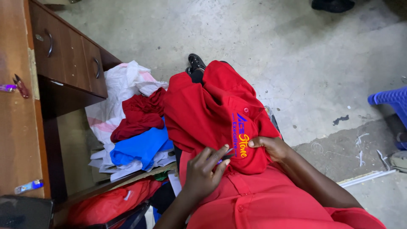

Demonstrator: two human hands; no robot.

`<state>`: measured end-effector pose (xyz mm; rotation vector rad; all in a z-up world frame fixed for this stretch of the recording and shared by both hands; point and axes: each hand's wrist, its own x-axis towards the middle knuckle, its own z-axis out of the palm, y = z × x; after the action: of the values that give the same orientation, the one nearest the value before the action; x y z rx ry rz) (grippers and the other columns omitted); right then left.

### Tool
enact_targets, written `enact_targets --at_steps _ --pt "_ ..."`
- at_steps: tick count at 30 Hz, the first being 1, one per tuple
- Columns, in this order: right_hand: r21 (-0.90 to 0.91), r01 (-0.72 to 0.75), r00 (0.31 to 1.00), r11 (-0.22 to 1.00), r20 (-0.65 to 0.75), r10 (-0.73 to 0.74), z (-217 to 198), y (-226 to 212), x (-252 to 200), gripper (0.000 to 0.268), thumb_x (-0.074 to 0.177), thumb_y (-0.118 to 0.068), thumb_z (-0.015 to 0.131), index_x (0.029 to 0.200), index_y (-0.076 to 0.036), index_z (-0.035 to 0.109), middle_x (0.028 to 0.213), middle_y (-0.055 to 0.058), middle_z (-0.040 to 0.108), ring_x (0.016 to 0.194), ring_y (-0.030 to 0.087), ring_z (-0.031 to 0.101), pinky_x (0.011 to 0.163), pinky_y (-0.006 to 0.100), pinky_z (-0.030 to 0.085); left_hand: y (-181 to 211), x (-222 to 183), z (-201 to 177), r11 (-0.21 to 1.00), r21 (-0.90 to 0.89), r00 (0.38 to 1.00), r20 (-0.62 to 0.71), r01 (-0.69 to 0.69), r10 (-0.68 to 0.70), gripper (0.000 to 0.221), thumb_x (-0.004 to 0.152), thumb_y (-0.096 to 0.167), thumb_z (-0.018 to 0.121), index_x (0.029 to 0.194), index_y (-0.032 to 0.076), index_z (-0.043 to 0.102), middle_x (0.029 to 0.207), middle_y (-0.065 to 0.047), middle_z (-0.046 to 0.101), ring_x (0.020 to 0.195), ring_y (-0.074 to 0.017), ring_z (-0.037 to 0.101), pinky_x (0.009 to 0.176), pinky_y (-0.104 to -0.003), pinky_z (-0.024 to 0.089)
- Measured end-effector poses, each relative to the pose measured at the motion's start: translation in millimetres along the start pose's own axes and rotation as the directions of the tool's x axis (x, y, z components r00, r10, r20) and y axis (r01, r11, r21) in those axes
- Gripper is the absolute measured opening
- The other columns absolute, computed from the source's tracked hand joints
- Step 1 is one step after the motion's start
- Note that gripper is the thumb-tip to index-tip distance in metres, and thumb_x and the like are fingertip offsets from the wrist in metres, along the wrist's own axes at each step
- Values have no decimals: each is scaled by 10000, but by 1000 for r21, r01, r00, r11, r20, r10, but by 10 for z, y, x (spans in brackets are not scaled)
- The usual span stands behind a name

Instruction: Removing loose threads from an embroidered logo on a red polo shirt using a small tool

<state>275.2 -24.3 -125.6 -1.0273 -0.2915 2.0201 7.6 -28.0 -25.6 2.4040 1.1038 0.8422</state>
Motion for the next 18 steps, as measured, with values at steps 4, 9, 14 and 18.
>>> enact_targets --at_steps 4,9,14,18 --pt "32 -5 999 999 48 4 -23 8 28 464 802 -20 683 1242 125 681 1221 304 750 1090 442 734 1017 590 601 83 -56 34 998 -24 998 -17 57 -57 384 1023 256 716 1384 126 688 917 -69 627 733 -272 664 588 -426 519" --pt "38 15 1000 999 25 -16 47 -21 6 440 799 -21 693 1217 117 703 1220 299 756 1089 434 738 1023 586 598 70 -27 62 998 -54 999 -34 33 -35 384 1027 233 717 1392 119 685 919 -72 636 754 -249 665 593 -406 525" --pt "26 13 1000 1000 -11 -12 60 -46 -32 470 797 -9 699 1252 107 687 1236 294 747 1104 442 728 1028 600 593 113 -42 83 997 -36 997 -12 72 -72 406 1024 240 715 1414 134 676 920 -61 626 739 -263 662 568 -424 514" --pt "60 28 1000 998 9 -29 92 -30 -31 436 812 3 653 1228 131 682 1212 303 750 1077 440 735 1019 594 595 126 -28 81 995 -44 995 -24 91 -92 409 1017 224 719 1411 121 677 909 -66 621 733 -266 662 550 -433 513"
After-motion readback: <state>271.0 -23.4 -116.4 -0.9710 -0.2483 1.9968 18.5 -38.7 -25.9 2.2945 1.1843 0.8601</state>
